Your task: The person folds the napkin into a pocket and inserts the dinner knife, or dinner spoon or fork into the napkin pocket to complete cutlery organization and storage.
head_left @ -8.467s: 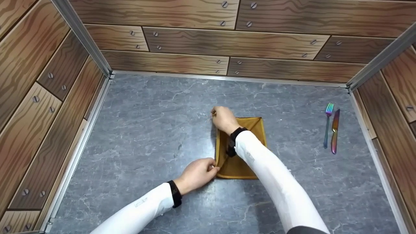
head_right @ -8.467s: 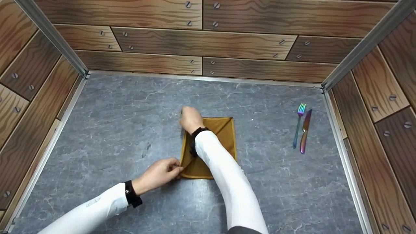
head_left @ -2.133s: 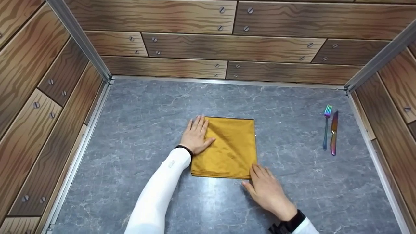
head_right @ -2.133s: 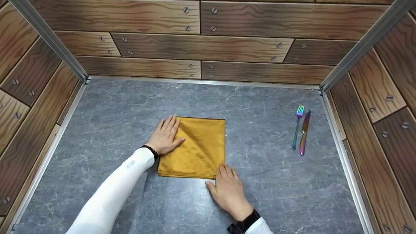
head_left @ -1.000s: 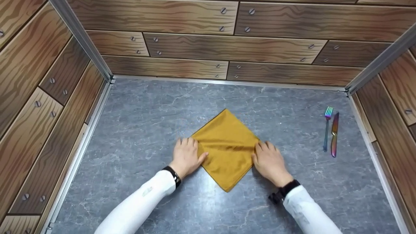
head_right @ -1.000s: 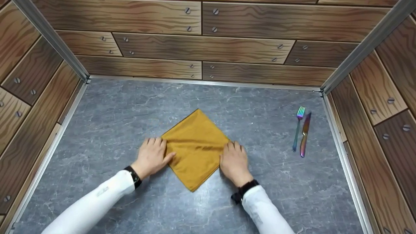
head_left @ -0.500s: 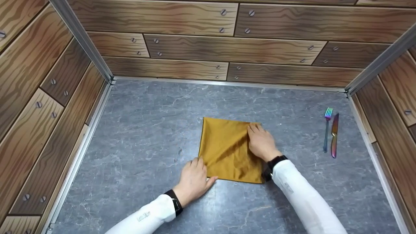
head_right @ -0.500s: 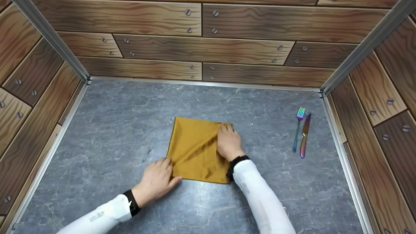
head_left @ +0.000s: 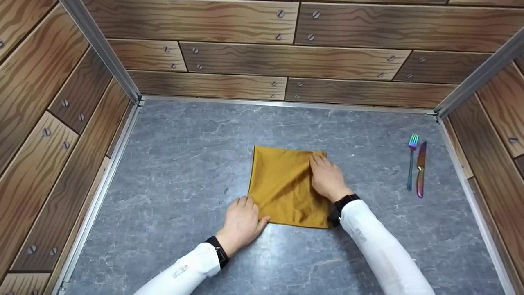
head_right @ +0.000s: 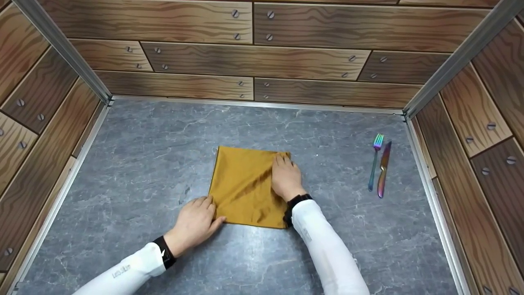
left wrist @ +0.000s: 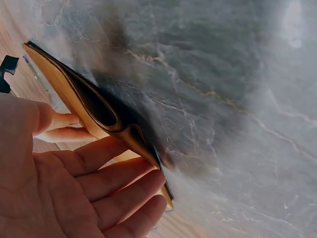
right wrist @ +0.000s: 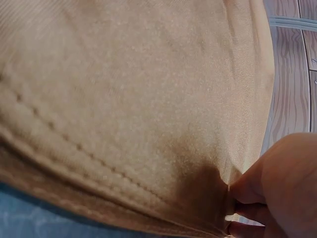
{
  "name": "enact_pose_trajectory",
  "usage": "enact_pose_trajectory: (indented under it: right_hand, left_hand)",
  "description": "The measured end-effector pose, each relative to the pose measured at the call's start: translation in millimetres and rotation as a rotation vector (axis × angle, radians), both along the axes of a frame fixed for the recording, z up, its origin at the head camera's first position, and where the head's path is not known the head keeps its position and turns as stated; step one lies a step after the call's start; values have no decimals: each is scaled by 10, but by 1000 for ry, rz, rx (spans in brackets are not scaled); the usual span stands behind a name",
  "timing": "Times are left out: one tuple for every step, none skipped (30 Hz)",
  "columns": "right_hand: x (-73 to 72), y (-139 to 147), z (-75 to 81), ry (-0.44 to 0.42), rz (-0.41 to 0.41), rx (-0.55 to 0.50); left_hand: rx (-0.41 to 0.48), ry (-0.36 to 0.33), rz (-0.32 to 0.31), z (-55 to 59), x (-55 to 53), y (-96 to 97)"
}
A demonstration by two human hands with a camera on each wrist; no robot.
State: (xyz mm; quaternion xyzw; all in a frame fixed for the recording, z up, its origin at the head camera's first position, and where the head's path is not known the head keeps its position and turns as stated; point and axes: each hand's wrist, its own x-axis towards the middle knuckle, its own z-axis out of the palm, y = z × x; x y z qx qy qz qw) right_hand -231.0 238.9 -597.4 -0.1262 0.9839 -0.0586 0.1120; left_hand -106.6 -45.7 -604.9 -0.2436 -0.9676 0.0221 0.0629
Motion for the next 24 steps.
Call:
enact_pose_trajectory:
  right_hand:
    - [1, -2, 1, -1, -2, -2]
    - [1, -3, -3, 1, -4, -2]
    - [0, -4, -5, 1, -4, -2]
    - [-2, -4, -9, 1, -4, -3]
    - [-4, -5, -12, 2, -3, -4]
    - [-5, -6, -13, 4, -1, -5]
    - [-7, -6, -14, 2, 1, -5]
    - [-10, -4, -18, 0, 4, -5]
    - [-11, -1, -18, 0, 7, -5]
    - [-13, 5, -19, -1, 10, -7]
    - [-14, 12, -19, -2, 13, -9]
    - [-15, 21, -21, -3, 14, -19]
    - [-13, 30, -21, -3, 16, -31]
    - [-8, 42, -21, 0, 16, -47]
    - [5, 54, -20, 5, 15, -69]
    - [25, 65, -16, 9, 12, -92]
    - [55, 78, -11, 20, 12, -118]
    - [95, 91, -5, 32, 12, -145]
    - [148, 102, 4, 44, 15, -168]
    - [212, 112, 15, 56, 20, -192]
    - [286, 121, 26, 67, 32, -212]
    - [367, 129, 39, 79, 49, -232]
    - [456, 139, 50, 86, 69, -256]
    - [549, 149, 59, 89, 86, -278]
  left_hand:
    - [1, -5, 1, 2, 0, -4]
    - [3, -11, 0, 2, 1, -7]
    - [5, -14, -1, -2, 3, -10]
    - [8, -14, -2, -5, 6, -14]
    - [15, -8, -5, -13, 9, -19]
    - [20, 1, -9, -21, 11, -24]
    - [26, 10, -14, -32, 12, -31]
    - [33, 20, -20, -43, 12, -39]
    - [41, 32, -28, -47, 11, -48]
    - [52, 40, -37, -52, 6, -58]
    - [65, 46, -47, -57, -3, -70]
    - [78, 46, -57, -60, -13, -85]
    - [96, 44, -69, -63, -28, -103]
    - [114, 39, -81, -61, -42, -124]
    - [131, 29, -96, -59, -57, -149]
    - [147, 19, -114, -59, -72, -177]
    - [159, 5, -134, -57, -83, -209]
    - [166, -18, -158, -54, -91, -242]
    - [167, -41, -186, -51, -96, -277]
    - [159, -67, -217, -46, -98, -312]
    - [145, -91, -250, -43, -100, -346]
    - [131, -113, -281, -39, -102, -377]
    - [118, -134, -311, -41, -104, -405]
    - [109, -150, -339, -42, -108, -429]
